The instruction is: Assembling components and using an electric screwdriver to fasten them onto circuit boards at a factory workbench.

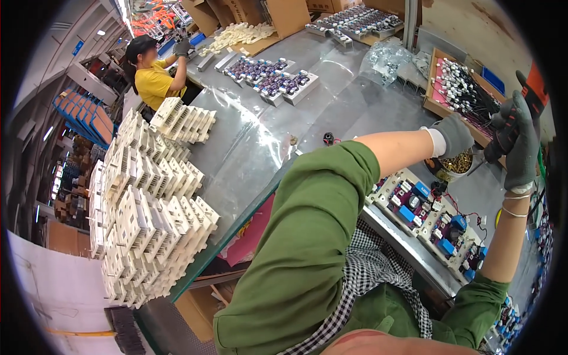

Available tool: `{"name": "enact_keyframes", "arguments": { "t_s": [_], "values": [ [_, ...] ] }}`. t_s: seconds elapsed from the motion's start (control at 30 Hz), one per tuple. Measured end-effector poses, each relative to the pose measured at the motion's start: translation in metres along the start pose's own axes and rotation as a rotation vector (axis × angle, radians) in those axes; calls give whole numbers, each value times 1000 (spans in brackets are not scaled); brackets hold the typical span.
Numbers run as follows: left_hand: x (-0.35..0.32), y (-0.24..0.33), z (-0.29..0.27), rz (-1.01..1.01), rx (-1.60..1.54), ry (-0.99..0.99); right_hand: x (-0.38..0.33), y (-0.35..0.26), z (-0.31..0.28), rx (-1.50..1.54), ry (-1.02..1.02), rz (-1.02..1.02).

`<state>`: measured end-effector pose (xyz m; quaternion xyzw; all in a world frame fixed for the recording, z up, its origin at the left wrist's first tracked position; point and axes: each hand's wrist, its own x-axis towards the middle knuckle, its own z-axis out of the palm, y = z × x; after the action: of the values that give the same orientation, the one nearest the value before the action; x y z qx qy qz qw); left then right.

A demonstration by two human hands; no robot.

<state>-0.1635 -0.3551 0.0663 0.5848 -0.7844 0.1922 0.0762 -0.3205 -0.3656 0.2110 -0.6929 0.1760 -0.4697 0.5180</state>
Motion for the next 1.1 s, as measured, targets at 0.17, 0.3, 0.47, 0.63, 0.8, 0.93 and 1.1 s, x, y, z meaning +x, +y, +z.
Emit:
{"name": "enact_keyframes", "arguments": {
  "t_s": [0.17,0.3,0.47,0.63,0.8,0.93,1.1],
  "values": [
    [2,3,-22,49,64,-128,2,-3,20,30,-26,-23],
    [2,3,-19,-17,13,29,7,0,22,-11,-21,24],
    [-53,-55,-70,-209,-82,102,38,1,11,243,-380,157],
    [-159,-75,-122,-567,-837,632,14,-10,77,271,-403,98],
    [-229,-25,-103,-936,-1190,659,-13,-54,181,365,-204,-119],
    [-255,-1,-89,-988,-1329,815,-14,-44,200,363,-322,-203],
    [-272,-4,-90,-1063,-1445,857,-22,-38,220,387,-351,-205]
  ]
}}
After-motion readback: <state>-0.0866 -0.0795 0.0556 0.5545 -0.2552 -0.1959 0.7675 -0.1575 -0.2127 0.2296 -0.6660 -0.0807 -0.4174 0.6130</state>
